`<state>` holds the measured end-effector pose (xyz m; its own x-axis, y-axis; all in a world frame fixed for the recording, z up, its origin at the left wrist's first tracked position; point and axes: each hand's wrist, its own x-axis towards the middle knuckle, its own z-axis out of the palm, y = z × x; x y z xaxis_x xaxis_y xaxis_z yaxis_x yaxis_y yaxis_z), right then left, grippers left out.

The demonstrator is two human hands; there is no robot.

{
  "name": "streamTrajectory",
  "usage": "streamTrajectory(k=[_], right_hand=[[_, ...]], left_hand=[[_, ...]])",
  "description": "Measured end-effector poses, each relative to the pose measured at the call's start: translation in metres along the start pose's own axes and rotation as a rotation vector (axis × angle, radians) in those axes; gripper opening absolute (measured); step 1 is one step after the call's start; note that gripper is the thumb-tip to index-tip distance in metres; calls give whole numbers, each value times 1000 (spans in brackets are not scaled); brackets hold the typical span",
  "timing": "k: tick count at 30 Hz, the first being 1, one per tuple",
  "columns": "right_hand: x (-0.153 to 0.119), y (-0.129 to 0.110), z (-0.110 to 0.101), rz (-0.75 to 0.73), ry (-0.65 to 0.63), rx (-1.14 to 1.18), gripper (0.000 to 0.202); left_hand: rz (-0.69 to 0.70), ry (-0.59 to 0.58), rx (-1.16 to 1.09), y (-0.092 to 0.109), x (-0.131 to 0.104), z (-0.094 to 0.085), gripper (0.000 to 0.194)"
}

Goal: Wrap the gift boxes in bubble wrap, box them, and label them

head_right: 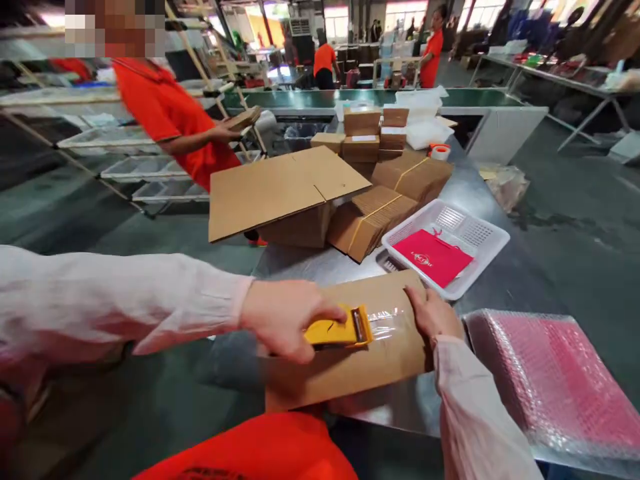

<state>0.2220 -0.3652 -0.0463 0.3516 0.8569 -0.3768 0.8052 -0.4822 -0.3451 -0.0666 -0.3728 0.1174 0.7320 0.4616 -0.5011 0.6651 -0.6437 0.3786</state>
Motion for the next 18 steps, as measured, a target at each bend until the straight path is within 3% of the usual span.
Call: streamTrajectory(k=[3, 6, 8, 9, 10, 12, 15, 18], right_hand=[[-7, -4, -7, 70, 48, -51, 76], [-27, -40, -1, 34, 295, -163, 76], [-54, -80, 25, -159, 428, -251, 72], [-70, -101, 43, -265, 423, -284, 68], [-86, -119, 62, -422, 347, -339, 67], [-112, -147, 97, -585, 243, -451, 73], [-127, -159, 123, -587, 221, -565, 80], [-123, -154, 121, -574, 225, -620, 77]], left_hand=[[-107, -9, -69, -42, -86, 35, 58], [-212, -24, -29, -81, -137, 84, 61], [-201, -46, 14, -102, -139, 111, 63], [-168, -49, 21, -111, -133, 121, 63], [-130, -44, 16, -119, -125, 130, 64], [-68, -15, -18, -133, -109, 143, 68], [-35, 6, -87, -151, -105, 162, 73], [-41, 27, -175, -167, -128, 182, 78]])
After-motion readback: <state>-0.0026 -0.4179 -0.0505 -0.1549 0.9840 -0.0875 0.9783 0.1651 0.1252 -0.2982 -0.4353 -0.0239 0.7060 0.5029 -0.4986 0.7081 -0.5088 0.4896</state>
